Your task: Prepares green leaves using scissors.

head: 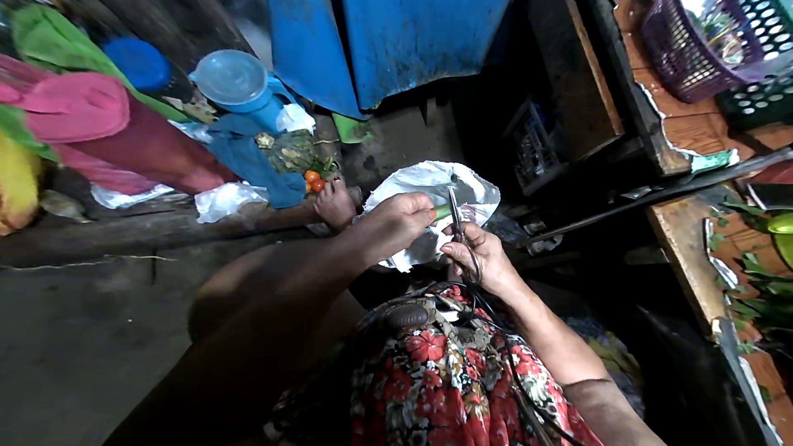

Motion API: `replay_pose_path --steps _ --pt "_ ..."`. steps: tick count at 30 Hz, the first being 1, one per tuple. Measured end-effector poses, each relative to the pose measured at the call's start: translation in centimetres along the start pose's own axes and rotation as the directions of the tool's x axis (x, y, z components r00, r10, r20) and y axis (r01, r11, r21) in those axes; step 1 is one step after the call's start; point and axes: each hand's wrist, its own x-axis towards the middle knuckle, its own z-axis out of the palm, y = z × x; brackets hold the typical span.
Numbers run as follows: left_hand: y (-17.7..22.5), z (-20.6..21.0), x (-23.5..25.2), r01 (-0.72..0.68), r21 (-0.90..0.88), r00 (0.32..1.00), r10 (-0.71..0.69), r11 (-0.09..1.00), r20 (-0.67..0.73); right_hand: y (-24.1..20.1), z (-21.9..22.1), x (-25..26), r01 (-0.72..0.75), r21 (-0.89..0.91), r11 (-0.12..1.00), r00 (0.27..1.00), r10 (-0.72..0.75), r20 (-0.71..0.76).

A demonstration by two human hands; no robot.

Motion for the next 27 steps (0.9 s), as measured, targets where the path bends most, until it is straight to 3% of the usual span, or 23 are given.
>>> replay_pose_path --steps 6,11,13,16,20,27 --pt "-0.7 0.3 0.3 -0.119 -0.048 0.993 0.117 0.992 -0.032 0.0 -0.1 0.3 -0.047 -0.064 0.997 0.999 0.045 -0.021" --pt "-0.8 1.6 0.6 -0.195 -0.262 0.975 0.215 0.945 0.049 -0.5 0.4 0.2 0.005 -0.116 0.993 0.996 0.006 0.088" --pt "-0.9 1.8 0.8 -0.219 -0.321 0.971 0.239 0.921 0.022 -0.6 0.3 0.3 -0.007 -0.069 0.998 0.994 0.014 0.104" --pt "-1.0 1.7 0.8 -0.238 -0.346 0.969 0.245 0.907 -0.025 -0.1 -0.2 0.4 -0.064 0.162 0.985 0.98 0.031 0.199" --pt "-1.1 1.5 0.8 -0.234 -0.347 0.972 0.222 0.908 -0.075 0.6 -0.6 0.3 -0.107 0.291 0.951 0.97 0.036 0.241" --pt "-0.2 0.9 0.7 -0.095 -0.372 0.979 0.02 0.924 -0.201 1.1 -1.2 -0.2 -0.112 0.181 0.977 0.994 0.11 0.021"
